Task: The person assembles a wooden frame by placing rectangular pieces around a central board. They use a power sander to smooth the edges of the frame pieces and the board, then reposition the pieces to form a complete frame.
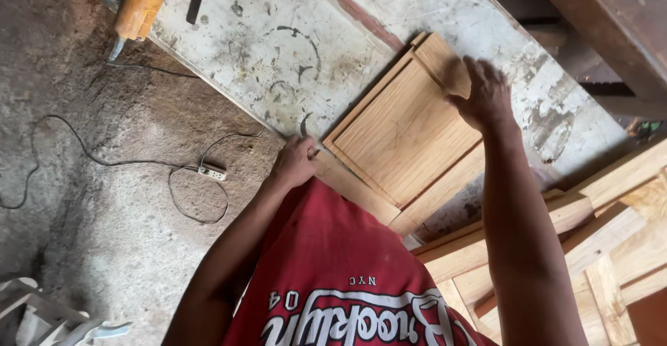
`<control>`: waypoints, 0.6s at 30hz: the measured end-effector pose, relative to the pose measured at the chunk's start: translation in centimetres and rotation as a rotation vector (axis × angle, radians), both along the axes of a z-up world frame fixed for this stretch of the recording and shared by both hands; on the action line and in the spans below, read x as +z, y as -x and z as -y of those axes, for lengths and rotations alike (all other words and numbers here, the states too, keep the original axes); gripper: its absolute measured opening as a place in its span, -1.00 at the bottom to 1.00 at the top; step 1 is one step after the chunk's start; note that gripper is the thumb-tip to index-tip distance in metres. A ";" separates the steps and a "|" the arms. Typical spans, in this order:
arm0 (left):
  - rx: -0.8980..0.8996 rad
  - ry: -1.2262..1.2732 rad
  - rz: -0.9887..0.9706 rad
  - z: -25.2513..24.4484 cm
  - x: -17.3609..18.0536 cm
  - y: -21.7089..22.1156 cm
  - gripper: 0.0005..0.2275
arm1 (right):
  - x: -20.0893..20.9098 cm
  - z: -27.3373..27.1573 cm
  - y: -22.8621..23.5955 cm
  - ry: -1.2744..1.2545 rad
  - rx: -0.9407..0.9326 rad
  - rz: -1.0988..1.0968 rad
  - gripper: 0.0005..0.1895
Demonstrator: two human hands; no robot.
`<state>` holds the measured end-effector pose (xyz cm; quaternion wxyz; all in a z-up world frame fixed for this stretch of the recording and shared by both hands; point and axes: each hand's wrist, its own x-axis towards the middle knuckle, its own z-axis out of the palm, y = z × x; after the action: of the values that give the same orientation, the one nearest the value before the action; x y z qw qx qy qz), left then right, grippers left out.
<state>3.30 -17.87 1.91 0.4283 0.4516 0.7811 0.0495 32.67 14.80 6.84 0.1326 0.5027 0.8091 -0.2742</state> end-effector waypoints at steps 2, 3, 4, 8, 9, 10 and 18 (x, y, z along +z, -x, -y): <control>0.020 0.074 0.030 -0.6 0.8 0.3 -0.69 | -1.0 -1.0 0.4 0.074 -0.045 0.009 -0.11; 0.068 0.077 0.063 -0.8 1.2 0.2 -0.66 | -1.3 -1.1 0.0 0.070 -0.041 0.006 -0.14; 0.115 0.075 0.096 -1.2 1.6 0.2 -0.62 | -1.7 -1.0 -0.7 0.060 -0.039 0.002 -0.17; 0.067 -0.006 0.029 -5.3 2.4 -1.9 -0.61 | -3.4 -2.5 -2.9 -0.019 -0.037 0.040 -0.26; -0.048 0.012 -0.071 -6.4 2.5 -2.6 -0.64 | -3.8 -2.7 -3.1 -0.054 -0.010 0.048 -0.25; -0.172 0.028 -0.171 -7.7 2.5 -2.9 -0.65 | -4.1 -2.7 -3.5 -0.092 0.007 0.056 -0.23; -0.108 0.261 0.042 -12.6 -1.1 -1.1 -0.80 | -3.7 -3.0 -5.9 -0.159 -0.110 0.122 -0.27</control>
<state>4.37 -5.32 0.79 0.5018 0.4323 0.7463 -0.0662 38.55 17.78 3.18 0.1261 0.5710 0.7899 -0.1849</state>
